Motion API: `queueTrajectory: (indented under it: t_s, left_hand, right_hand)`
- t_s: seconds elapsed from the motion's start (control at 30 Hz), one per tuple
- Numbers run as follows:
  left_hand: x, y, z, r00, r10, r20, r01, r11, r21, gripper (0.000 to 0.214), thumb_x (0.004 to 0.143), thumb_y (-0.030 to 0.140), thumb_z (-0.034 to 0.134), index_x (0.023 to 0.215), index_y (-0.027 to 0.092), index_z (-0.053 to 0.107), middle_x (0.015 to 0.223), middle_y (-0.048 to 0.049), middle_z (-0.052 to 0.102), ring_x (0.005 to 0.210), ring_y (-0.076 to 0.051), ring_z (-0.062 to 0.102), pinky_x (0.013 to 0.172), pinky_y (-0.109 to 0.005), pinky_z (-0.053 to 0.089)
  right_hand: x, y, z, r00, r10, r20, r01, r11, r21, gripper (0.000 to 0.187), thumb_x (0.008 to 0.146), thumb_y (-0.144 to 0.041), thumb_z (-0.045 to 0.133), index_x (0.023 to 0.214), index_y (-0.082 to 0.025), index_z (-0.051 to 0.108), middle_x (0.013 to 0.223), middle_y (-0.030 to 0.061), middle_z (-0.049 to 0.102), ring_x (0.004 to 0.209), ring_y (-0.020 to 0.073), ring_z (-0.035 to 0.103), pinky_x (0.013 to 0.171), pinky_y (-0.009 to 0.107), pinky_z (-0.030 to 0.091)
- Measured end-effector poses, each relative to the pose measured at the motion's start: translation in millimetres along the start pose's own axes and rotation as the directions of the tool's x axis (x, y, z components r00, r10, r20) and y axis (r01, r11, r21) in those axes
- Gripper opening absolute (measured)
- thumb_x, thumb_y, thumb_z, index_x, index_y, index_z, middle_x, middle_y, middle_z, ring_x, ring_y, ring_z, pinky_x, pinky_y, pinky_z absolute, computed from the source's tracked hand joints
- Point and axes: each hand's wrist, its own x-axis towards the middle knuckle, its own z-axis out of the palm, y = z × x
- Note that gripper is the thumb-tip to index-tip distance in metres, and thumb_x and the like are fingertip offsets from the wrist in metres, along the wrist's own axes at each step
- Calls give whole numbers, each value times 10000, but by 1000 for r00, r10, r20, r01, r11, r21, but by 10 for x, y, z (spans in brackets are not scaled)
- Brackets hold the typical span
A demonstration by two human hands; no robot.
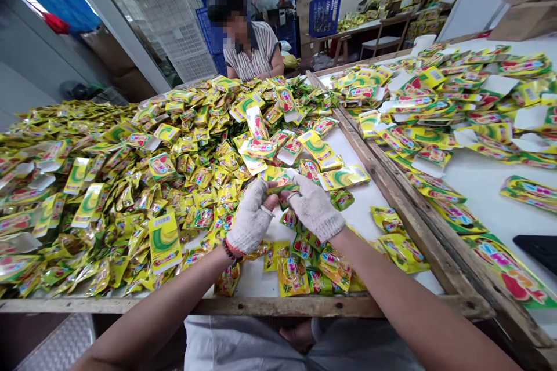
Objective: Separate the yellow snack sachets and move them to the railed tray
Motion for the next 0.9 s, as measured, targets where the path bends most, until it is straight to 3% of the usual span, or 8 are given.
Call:
queueTrajectory:
  t_s: [0.07,0.17,0.27,0.37,0.5,0.63,0.83,0.9]
  left_hand:
    - [115,0,45,997,75,-30,-66,969,239,310,925,379,457,1154,182,525,1096,-102,549,995,-216,559,862,-346,462]
    - [283,-79,130,999,36,38,-52,809,586,598,785,474,633,1262,159,456,1132,-139,537,1065,-304,527,879,-423,438]
    - [344,-146,147,996,-27,84,-42,689,724,600,689,409,707,1190,158,493,1086,-131,541,1036,-328,530,850,-445,438]
    - [251,-136,29,995,-3,100,-67,722,688,453,692,366,681,1079,189,525,1075,-105,521,1007,-299,539,826,-414,454]
    - [1,-115,-172,978,74,196,-167,839,517,503,685,266,654,1144,209,458,1141,-92,495,1033,-255,540,843,-365,473]
    - [-187,-171,-202,954,152,259,-242,899,365,557,688,250,645,1192,207,412,1126,-88,529,1043,-249,545,886,-371,471]
    - [-257,-162,-113,983,115,143,-150,950,274,532,685,257,674,1156,202,434,1081,-77,555,983,-229,562,852,-362,485]
    - [-262,-156,-120,990,82,117,-112,955,276,513,683,257,679,1137,200,448,1055,-73,560,952,-225,565,827,-360,490]
  right_hand:
    - [50,12,-114,992,51,-114,-44,997,64,268,797,-332,547,1006,-175,607,914,75,682,809,213,622,721,326,487]
    - [98,48,-315,969,99,-227,-82,993,81,289,793,-361,551,1006,-171,599,836,66,674,689,192,607,608,298,464]
    - [101,57,-449,966,61,-249,-63,998,1,238,787,-374,557,912,-180,615,766,51,659,658,181,582,596,285,433]
    - [80,18,-460,969,59,-241,-67,997,-27,227,781,-407,568,820,-185,603,701,32,638,625,166,556,589,275,416]
    - [57,-21,-369,993,40,-112,-41,999,-11,224,794,-413,566,802,-190,585,629,5,612,570,144,534,555,254,396]
    - [49,18,-290,999,-40,13,41,992,-122,223,805,-421,558,793,-200,585,574,-23,558,525,127,480,535,244,366]
    - [-17,-15,-73,970,-151,-191,52,894,-445,286,863,-462,507,857,-197,613,666,22,614,613,163,537,574,265,332]
    - [-45,-44,-14,961,-211,-177,77,823,-563,286,889,-442,479,873,-197,624,710,48,646,656,186,568,584,280,319]
